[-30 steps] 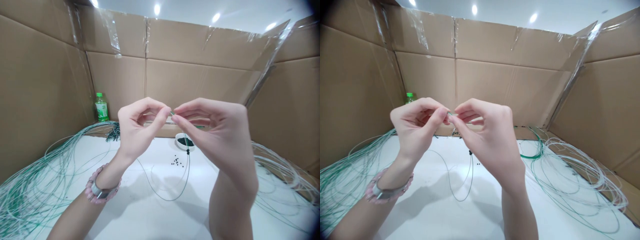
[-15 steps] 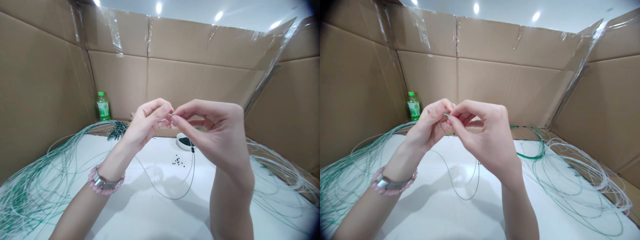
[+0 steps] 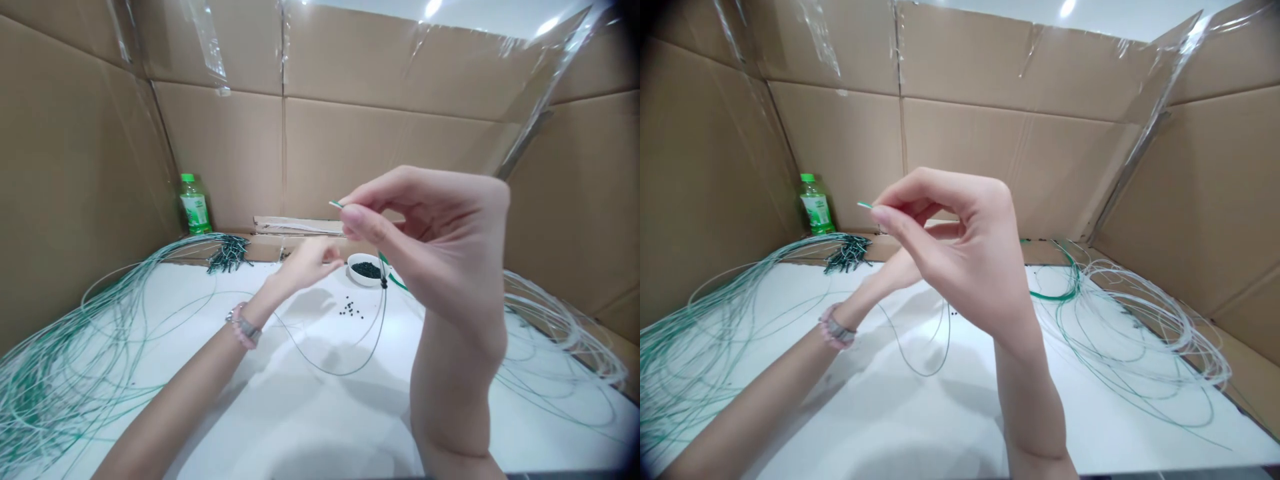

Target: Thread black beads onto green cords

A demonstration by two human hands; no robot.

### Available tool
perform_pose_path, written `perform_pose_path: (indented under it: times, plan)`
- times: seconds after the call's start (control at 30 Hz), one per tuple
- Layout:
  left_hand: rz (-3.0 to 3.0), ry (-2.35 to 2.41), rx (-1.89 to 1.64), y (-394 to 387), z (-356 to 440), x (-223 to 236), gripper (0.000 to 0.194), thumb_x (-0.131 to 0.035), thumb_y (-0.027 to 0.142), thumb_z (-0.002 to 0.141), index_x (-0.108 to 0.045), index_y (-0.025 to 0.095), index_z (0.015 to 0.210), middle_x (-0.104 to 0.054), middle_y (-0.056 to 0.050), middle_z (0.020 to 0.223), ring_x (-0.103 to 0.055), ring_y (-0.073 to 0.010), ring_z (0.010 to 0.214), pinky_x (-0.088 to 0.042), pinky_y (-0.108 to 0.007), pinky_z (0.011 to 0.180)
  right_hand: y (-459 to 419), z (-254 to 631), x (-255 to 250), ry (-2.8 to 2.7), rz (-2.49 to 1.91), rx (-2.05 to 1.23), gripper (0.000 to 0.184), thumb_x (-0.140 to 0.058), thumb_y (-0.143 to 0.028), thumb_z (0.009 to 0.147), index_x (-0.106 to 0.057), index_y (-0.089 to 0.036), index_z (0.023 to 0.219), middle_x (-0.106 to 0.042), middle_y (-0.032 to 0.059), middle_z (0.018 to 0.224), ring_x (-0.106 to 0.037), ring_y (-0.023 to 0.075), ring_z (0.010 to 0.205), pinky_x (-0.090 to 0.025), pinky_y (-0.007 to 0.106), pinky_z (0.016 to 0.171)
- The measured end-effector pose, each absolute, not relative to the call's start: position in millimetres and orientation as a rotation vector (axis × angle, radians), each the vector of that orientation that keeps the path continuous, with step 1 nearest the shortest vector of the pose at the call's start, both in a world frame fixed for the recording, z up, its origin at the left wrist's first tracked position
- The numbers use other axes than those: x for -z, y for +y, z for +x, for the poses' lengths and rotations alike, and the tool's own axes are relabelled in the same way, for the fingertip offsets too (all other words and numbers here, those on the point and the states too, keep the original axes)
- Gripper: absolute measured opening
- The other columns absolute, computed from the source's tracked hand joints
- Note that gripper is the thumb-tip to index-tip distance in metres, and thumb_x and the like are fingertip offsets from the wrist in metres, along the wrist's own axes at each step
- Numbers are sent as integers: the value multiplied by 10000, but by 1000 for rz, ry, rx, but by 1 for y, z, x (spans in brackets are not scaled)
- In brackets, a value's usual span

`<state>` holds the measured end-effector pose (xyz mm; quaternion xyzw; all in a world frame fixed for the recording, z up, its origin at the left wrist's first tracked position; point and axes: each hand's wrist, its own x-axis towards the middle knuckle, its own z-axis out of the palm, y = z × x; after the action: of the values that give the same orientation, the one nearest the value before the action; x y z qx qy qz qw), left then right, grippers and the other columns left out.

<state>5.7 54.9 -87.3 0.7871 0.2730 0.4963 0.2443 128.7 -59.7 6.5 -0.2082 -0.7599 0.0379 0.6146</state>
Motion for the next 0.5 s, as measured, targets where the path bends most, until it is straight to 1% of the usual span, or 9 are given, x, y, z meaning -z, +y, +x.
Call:
perform_pose_path:
  times: [0.07, 0.13, 0.17, 0.23, 0.3, 0.33, 0.4, 0.5]
  plan:
    - [2234, 858, -1117, 60, 8, 112, 198, -676, 328, 726, -593, 174, 632, -600, -26, 635, -589, -165, 701, -457, -264, 615, -61, 130, -7, -1739, -472, -113, 109, -646, -140, 800, -642, -193, 705, -628, -41, 640, -601, 77, 574, -509, 188, 484]
    - [2279, 931, -894, 60, 8, 132, 196, -673, 315, 731, -600, 160, 636, -609, -35, 661, -587, -168, 719, -449, -260, 617, -61, 132, -7, -1725, -477, -126, 98, -637, -155, 810, -637, -200, 723, -629, -39, 652, -608, 80, 573, -500, 193, 466]
    - [2297, 961, -803, 60, 9, 139, 192, -670, 314, 740, -609, 150, 663, -617, -41, 689, -587, -166, 730, -452, -261, 626, -61, 133, -7, -1721, -470, -130, 86, -636, -166, 810, -636, -205, 734, -629, -41, 656, -610, 81, 573, -493, 193, 455]
    - [2319, 1004, -650, 59, 9, 149, 210, -638, 336, 792, -624, 127, 784, -631, -46, 784, -591, -156, 756, -477, -275, 663, -61, 133, -5, -1711, -448, -132, 72, -637, -188, 808, -634, -216, 742, -629, -45, 662, -611, 80, 567, -482, 192, 442]
    - [2327, 1028, -556, 61, 11, 155, 257, -574, 363, 855, -610, 115, 914, -628, -47, 871, -596, -141, 774, -503, -302, 698, -62, 132, -5, -1681, -487, -127, 94, -626, -173, 807, -621, -218, 724, -623, -45, 661, -610, 82, 568, -477, 192, 437]
    - [2327, 1033, -531, 62, 13, 156, 265, -557, 369, 867, -607, 117, 931, -628, -43, 878, -596, -134, 764, -509, -307, 701, -63, 131, -5, -1661, -516, -117, 116, -618, -147, 803, -611, -215, 708, -612, -45, 652, -606, 81, 567, -476, 190, 437]
    - [2322, 1034, -522, 63, 16, 158, 238, -578, 359, 850, -622, 126, 864, -633, -29, 812, -589, -121, 712, -503, -291, 674, -65, 128, -6, -1639, -577, -100, 163, -598, -76, 786, -595, -201, 682, -579, -44, 629, -587, 75, 562, -479, 184, 439]
    - [2304, 1023, -590, 60, 23, 157, 179, -648, 293, 762, -626, 155, 651, -616, -10, 634, -570, -120, 627, -459, -248, 596, -67, 127, -7, -1665, -536, -81, 177, -587, -31, 755, -598, -190, 679, -538, -45, 611, -537, 66, 548, -497, 179, 447]
